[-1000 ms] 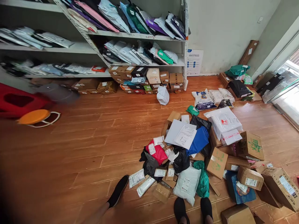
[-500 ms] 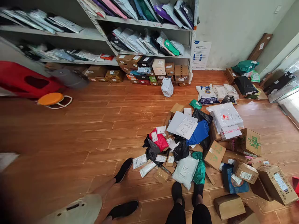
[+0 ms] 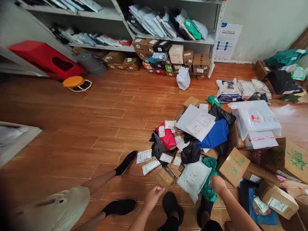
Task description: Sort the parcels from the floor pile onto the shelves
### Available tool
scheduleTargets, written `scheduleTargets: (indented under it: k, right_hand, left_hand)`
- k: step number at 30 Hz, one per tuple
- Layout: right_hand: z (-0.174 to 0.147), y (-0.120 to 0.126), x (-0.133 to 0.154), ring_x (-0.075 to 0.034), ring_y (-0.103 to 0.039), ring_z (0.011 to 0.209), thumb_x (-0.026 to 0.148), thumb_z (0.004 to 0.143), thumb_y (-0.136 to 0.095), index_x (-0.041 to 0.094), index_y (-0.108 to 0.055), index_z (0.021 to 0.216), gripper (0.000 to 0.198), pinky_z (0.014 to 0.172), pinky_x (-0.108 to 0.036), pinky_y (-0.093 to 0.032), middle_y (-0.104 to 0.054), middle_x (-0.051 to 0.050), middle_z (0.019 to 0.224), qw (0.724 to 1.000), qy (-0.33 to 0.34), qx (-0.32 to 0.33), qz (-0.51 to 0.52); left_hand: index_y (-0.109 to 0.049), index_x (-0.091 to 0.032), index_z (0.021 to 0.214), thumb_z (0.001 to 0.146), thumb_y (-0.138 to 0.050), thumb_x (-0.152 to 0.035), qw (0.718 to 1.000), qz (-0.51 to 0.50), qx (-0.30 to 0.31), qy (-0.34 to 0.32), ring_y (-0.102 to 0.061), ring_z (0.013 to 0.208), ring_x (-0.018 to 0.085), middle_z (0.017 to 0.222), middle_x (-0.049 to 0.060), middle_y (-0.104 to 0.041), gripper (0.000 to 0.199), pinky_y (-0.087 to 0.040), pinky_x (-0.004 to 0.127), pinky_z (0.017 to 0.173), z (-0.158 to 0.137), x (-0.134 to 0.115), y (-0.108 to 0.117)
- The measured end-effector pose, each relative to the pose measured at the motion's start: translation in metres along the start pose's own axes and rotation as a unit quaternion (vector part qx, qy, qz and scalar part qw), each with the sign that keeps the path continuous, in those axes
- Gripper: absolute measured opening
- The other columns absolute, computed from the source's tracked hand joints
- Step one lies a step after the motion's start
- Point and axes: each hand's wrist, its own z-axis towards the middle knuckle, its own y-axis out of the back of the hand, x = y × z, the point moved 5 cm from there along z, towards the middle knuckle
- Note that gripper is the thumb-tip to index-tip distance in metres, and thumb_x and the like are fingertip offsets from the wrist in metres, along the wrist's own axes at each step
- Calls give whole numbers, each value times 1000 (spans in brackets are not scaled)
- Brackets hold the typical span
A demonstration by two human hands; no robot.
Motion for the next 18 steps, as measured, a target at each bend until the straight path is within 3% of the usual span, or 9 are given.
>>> scheduleTargets:
  k: [2,5,7,9,11,14,18]
  right_hand:
    - [58,-28,18,-21,-70,85,19,89,-72,17,-71,77,12,73,-29,-47,-74,-7,84,999,22,23,-4]
    - [128,-77,53,-24,-69,98,25,91,-67,18,-74,92,10,80,-30,-46,-75,-11,102,998,62,25,-2]
    - [161,-107,75,-26,-66,109,24,89,-68,18,-73,107,19,88,-32,-47,-72,-12,115,995,96,6,-1]
    - [188,-126,95,-27,-60,119,18,90,-63,18,-69,121,31,96,-35,-46,-67,-13,128,988,144,-55,1]
    - [216,-130,114,-28,-57,122,14,94,-54,18,-67,128,36,101,-38,-46,-64,-13,134,971,197,-138,0]
    - [263,-118,141,-29,-55,123,12,95,-50,18,-65,130,39,101,-41,-47,-61,-15,138,941,249,-228,-21]
    - [305,-106,178,-33,-54,123,14,89,-61,15,-65,127,37,99,-45,-48,-59,-19,138,916,265,-301,-21]
  left_hand:
    - [-52,-25,56,73,-58,-38,1000,3,-11,0,-70,77,29,65,4,-67,22,-53,38,78,48,16,-29]
    - [-58,-24,65,76,-61,-34,999,26,-38,-8,-70,83,30,74,5,-69,15,-53,40,83,116,49,-56]
    - [-66,-22,82,71,-67,-28,996,48,-67,-18,-67,102,34,93,9,-71,13,-50,44,96,158,70,-59]
    - [-66,-18,103,68,-70,-22,989,80,-120,-42,-57,122,38,117,15,-65,35,-42,49,109,199,86,-54]
    - [-61,-14,113,73,-65,-20,971,120,-186,-89,-51,128,38,127,21,-56,41,-39,51,113,237,93,-46]
    - [-57,-16,104,79,-54,-22,944,148,-248,-162,-55,117,35,115,20,-56,26,-45,49,108,283,99,-41]
    - [-54,-26,85,81,-51,-35,924,117,-222,-287,-63,95,31,95,11,-60,11,-54,46,91,303,119,-59]
